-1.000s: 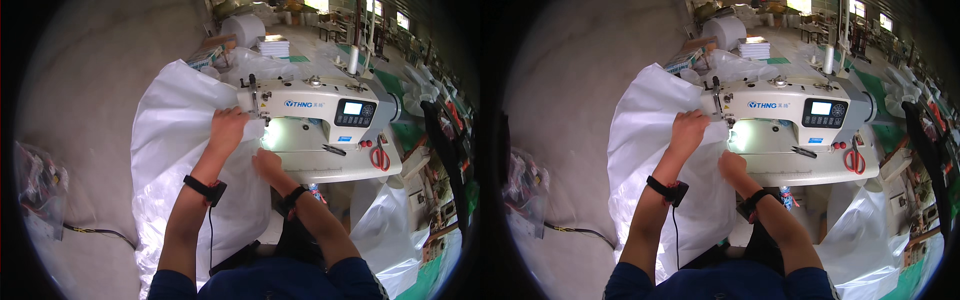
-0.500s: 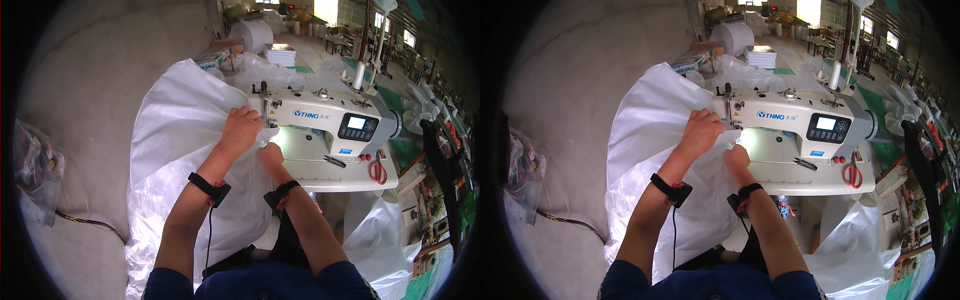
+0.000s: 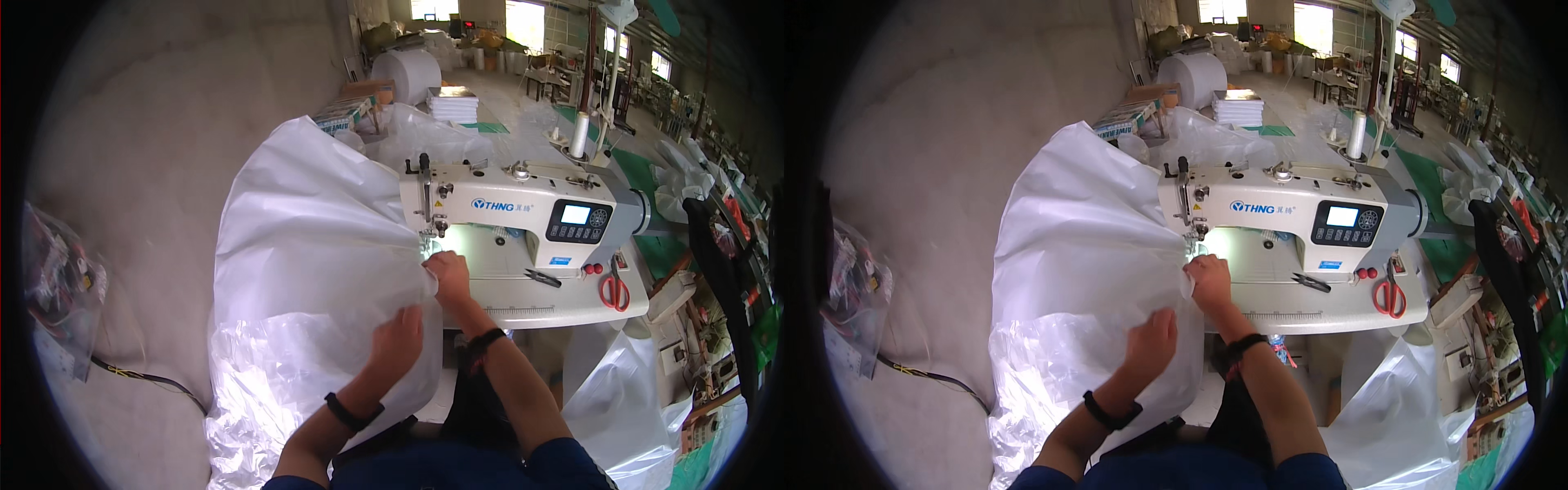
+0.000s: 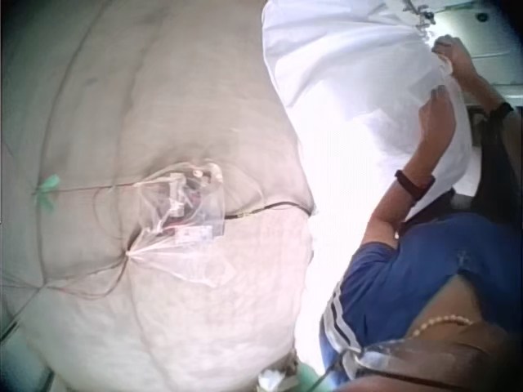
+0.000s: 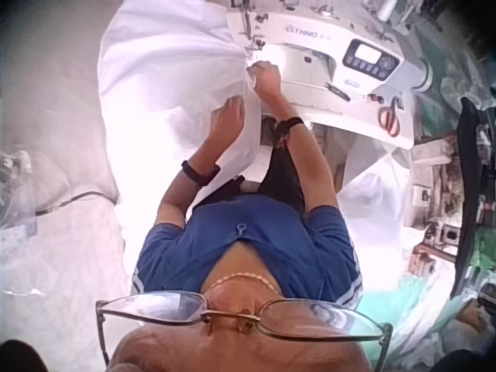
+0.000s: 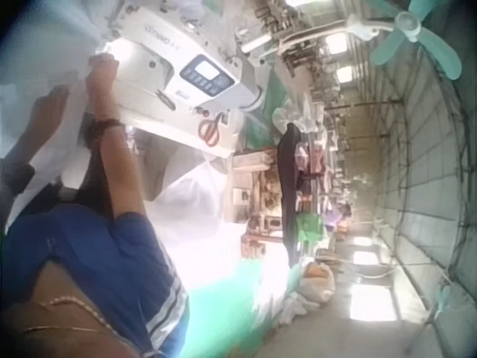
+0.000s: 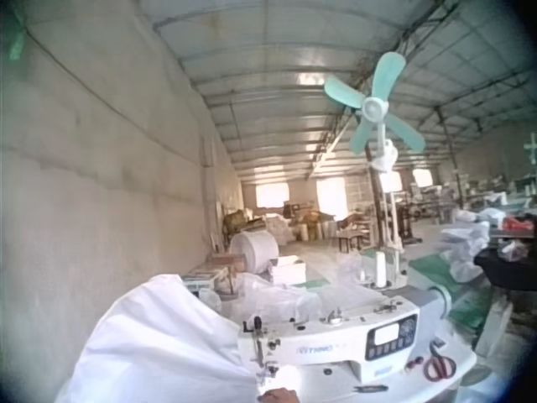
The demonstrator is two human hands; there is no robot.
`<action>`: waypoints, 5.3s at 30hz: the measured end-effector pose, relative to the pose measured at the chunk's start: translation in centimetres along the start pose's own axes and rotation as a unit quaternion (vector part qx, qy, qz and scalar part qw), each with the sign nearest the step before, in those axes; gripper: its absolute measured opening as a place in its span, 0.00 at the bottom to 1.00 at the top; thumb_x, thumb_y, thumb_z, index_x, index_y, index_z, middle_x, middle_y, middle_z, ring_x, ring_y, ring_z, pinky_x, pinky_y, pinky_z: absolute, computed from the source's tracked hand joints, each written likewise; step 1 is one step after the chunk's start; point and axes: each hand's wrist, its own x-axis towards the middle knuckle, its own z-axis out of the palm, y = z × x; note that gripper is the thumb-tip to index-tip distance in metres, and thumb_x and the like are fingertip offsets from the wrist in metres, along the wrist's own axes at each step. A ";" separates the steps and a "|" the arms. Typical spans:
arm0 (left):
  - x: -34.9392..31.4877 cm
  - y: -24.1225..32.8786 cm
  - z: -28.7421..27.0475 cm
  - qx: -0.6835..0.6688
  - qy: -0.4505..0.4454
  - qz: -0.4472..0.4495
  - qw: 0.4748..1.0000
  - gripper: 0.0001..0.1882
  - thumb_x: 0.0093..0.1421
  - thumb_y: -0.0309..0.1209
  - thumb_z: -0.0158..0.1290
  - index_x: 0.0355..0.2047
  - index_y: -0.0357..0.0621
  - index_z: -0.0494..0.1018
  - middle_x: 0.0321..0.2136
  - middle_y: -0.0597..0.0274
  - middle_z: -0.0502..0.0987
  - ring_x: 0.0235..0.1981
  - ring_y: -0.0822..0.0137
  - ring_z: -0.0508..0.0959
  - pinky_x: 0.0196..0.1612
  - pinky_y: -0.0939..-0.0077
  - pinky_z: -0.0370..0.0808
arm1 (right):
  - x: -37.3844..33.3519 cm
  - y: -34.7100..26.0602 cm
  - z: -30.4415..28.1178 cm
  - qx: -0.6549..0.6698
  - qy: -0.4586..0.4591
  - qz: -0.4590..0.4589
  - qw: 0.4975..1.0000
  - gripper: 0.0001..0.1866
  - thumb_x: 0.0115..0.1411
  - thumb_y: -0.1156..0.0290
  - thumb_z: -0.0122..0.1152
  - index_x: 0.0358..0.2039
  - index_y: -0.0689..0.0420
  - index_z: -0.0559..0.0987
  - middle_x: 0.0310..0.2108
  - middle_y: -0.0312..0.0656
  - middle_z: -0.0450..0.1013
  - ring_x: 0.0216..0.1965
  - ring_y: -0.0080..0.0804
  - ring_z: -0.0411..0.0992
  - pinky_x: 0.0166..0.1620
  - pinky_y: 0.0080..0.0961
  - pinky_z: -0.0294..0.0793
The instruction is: Using an industrial sewing machine to stitch together large white plastic or foam sheets.
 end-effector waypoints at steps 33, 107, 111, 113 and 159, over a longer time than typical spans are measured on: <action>5.5 -9.2 2.3 -0.040 -0.103 0.216 0.970 0.09 0.53 0.34 0.49 0.34 0.46 0.72 0.32 0.52 0.74 0.37 0.56 0.75 0.38 0.61 0.72 | -1.1 -2.5 -1.0 0.102 -0.108 -0.100 0.984 0.21 0.40 0.73 0.61 0.39 0.51 0.77 0.42 0.34 0.73 0.45 0.34 0.69 0.49 0.34 0.63; 3.5 -17.8 1.3 0.142 -0.113 0.001 0.983 0.25 0.59 0.46 0.43 0.57 0.63 0.61 0.59 0.63 0.58 0.61 0.58 0.55 0.61 0.50 0.47 | -13.4 -12.0 -0.3 0.516 -0.198 0.501 0.666 0.26 0.50 0.66 0.63 0.48 0.64 0.68 0.43 0.46 0.69 0.44 0.36 0.69 0.46 0.34 0.69; 5.6 -19.4 0.9 0.191 -0.156 0.033 0.969 0.23 0.60 0.42 0.42 0.57 0.63 0.61 0.61 0.64 0.55 0.62 0.60 0.52 0.61 0.52 0.46 | -14.1 -12.0 -1.0 0.630 -0.271 0.522 0.508 0.24 0.53 0.68 0.61 0.47 0.67 0.69 0.45 0.46 0.70 0.45 0.35 0.70 0.46 0.29 0.70; 6.7 -20.5 0.9 0.259 -0.226 0.080 0.936 0.23 0.60 0.39 0.41 0.57 0.63 0.61 0.62 0.65 0.51 0.64 0.59 0.49 0.62 0.52 0.44 | -15.2 -10.9 -2.8 0.667 -0.453 0.371 0.461 0.19 0.55 0.69 0.59 0.46 0.64 0.72 0.43 0.45 0.72 0.44 0.32 0.71 0.46 0.29 0.71; 1.9 -5.3 3.9 -0.110 -0.132 -0.055 0.984 0.12 0.54 0.36 0.49 0.26 0.37 0.71 0.18 0.57 0.73 0.21 0.61 0.75 0.27 0.66 0.71 | -11.3 -10.8 -3.3 0.172 -0.145 0.341 0.913 0.24 0.58 0.70 0.43 0.54 0.65 0.59 0.22 0.60 0.72 0.27 0.56 0.72 0.33 0.47 0.71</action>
